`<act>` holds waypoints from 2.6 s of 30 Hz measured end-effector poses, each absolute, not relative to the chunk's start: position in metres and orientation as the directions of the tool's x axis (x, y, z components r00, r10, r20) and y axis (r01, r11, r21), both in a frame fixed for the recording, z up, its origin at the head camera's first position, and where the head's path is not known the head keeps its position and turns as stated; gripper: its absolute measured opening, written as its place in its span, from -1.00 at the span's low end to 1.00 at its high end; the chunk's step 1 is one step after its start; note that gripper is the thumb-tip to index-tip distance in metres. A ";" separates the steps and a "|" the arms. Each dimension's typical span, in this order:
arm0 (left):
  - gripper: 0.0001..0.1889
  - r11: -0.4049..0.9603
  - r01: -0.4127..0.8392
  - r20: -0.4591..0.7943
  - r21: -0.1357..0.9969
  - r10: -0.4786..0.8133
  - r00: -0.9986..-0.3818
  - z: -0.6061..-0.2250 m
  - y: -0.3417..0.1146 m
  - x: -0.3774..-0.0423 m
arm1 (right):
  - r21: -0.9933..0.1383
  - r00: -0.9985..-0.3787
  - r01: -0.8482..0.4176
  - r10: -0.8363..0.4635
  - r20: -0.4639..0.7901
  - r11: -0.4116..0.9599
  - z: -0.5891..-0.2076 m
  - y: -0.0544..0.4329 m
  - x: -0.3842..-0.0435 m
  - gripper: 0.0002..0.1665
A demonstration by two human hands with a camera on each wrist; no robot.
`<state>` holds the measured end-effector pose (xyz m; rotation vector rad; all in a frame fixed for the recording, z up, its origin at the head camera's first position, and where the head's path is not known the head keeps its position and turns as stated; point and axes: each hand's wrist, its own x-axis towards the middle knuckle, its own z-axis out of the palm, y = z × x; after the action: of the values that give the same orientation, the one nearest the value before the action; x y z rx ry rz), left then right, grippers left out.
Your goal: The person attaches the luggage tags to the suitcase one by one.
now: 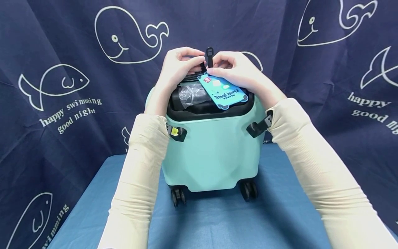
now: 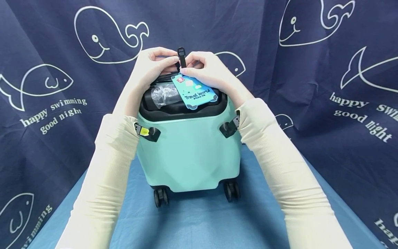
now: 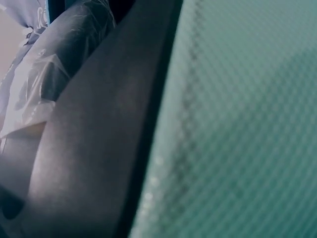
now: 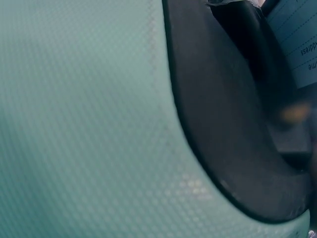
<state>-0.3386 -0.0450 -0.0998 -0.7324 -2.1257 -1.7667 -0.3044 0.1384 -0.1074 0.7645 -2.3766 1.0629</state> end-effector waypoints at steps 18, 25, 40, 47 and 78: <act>-0.74 0.329 0.520 0.464 0.788 0.236 -0.854 -0.098 -0.044 -0.340 | -0.577 -0.776 -0.614 -0.274 0.569 0.539 -0.107 0.139 -0.305 -0.75; -0.90 0.163 0.547 0.510 0.821 0.222 -0.831 -0.099 -0.044 -0.339 | -0.650 -0.779 -0.622 -0.263 0.569 0.437 -0.106 0.140 -0.304 -0.84; -0.84 0.158 0.549 0.504 0.821 0.254 -0.826 -0.099 -0.043 -0.338 | -0.663 -0.790 -0.606 -0.229 0.569 0.440 -0.106 0.140 -0.302 -0.73; -0.80 0.241 0.537 0.476 0.808 0.268 -0.837 -0.099 -0.044 -0.336 | -0.678 -0.797 -0.590 -0.180 0.577 0.439 -0.105 0.142 -0.302 -0.81; -0.85 0.344 0.585 0.557 0.735 0.186 -0.809 -0.103 -0.041 -0.337 | -0.685 -0.724 -0.689 -0.166 0.670 0.239 -0.093 0.136 -0.326 -0.84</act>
<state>-0.3369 -0.0412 -0.1026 -0.6791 -2.2369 -1.4578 -0.3262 0.1357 -0.0933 0.7805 -2.0541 1.4987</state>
